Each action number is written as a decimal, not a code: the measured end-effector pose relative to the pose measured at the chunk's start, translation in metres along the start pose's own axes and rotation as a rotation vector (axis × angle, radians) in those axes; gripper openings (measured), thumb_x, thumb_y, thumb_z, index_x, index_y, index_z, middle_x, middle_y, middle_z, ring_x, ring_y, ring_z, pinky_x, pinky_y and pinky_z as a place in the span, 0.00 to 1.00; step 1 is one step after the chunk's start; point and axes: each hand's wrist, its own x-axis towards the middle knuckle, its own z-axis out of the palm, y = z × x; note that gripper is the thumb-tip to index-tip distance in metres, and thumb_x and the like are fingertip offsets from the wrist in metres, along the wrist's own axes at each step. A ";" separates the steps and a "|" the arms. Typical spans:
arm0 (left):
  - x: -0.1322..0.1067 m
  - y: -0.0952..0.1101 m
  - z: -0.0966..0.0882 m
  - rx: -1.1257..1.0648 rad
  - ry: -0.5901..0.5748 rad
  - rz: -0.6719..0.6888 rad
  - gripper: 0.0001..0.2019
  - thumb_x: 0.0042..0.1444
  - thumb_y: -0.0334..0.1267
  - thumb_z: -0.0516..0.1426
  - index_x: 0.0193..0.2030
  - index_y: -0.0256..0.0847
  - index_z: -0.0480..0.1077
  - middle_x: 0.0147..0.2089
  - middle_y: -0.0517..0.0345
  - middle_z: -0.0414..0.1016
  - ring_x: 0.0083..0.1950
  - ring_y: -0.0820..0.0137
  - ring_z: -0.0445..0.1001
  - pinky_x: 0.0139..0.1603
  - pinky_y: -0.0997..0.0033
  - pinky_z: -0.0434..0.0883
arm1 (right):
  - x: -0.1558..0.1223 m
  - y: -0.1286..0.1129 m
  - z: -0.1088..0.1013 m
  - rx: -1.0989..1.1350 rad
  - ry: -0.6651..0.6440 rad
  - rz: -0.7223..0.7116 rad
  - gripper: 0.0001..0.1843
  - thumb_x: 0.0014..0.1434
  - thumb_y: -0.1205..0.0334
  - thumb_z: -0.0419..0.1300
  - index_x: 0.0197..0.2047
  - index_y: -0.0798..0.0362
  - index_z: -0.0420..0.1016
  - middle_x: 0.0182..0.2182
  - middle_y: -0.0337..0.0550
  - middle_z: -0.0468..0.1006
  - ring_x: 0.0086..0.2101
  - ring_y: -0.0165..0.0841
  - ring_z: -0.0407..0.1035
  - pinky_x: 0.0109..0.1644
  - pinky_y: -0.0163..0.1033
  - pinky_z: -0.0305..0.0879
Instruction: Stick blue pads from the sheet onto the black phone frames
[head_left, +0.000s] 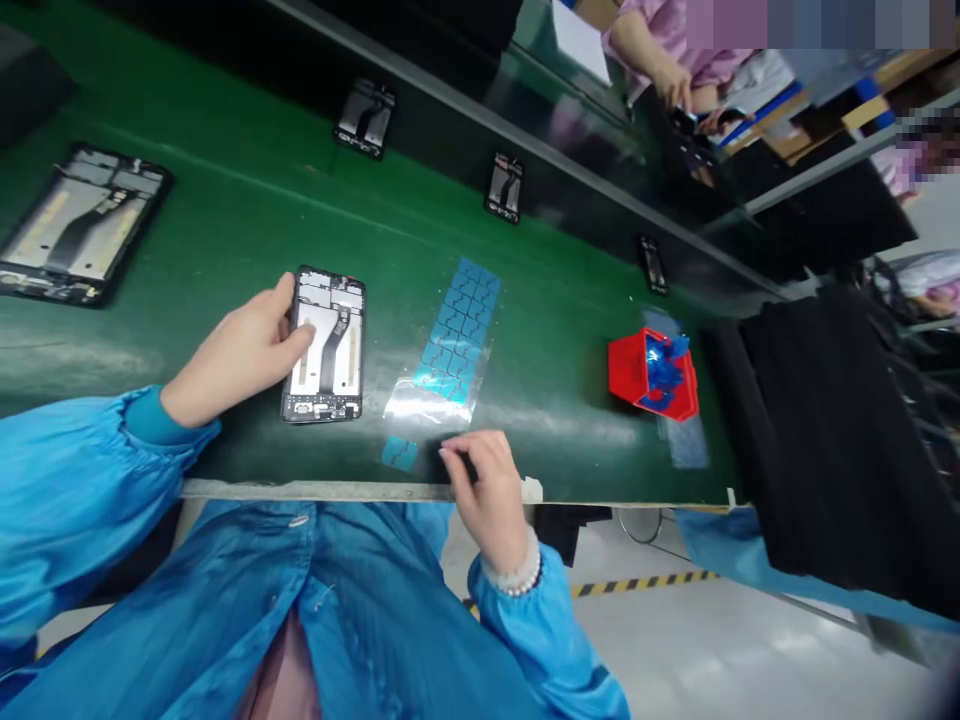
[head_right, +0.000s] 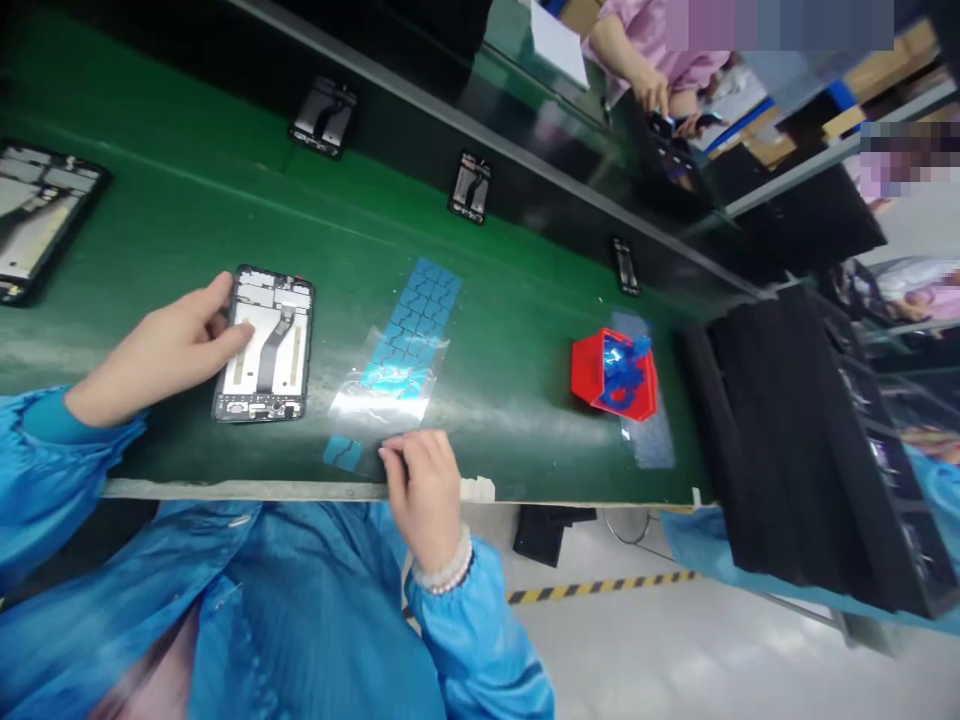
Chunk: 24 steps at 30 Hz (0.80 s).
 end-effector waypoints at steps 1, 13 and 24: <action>-0.003 0.002 0.002 0.108 0.043 0.068 0.32 0.54 0.38 0.54 0.66 0.36 0.53 0.63 0.61 0.64 0.67 0.55 0.56 0.65 0.62 0.55 | -0.009 -0.006 0.005 0.012 0.010 0.006 0.05 0.61 0.65 0.55 0.35 0.51 0.71 0.32 0.42 0.76 0.36 0.33 0.67 0.42 0.40 0.66; -0.049 0.016 0.081 0.317 -0.532 0.799 0.17 0.56 0.43 0.59 0.52 0.41 0.71 0.57 0.52 0.73 0.61 0.59 0.66 0.60 0.61 0.60 | -0.033 -0.018 0.018 0.113 0.167 0.116 0.06 0.61 0.69 0.54 0.38 0.52 0.71 0.32 0.41 0.74 0.36 0.31 0.67 0.40 0.38 0.66; -0.038 0.036 0.074 0.419 -0.568 0.810 0.17 0.61 0.49 0.53 0.47 0.42 0.75 0.50 0.54 0.78 0.56 0.62 0.70 0.53 0.61 0.60 | -0.022 -0.023 0.038 -0.114 0.354 -0.067 0.07 0.58 0.68 0.59 0.37 0.48 0.76 0.33 0.42 0.72 0.40 0.34 0.62 0.45 0.42 0.61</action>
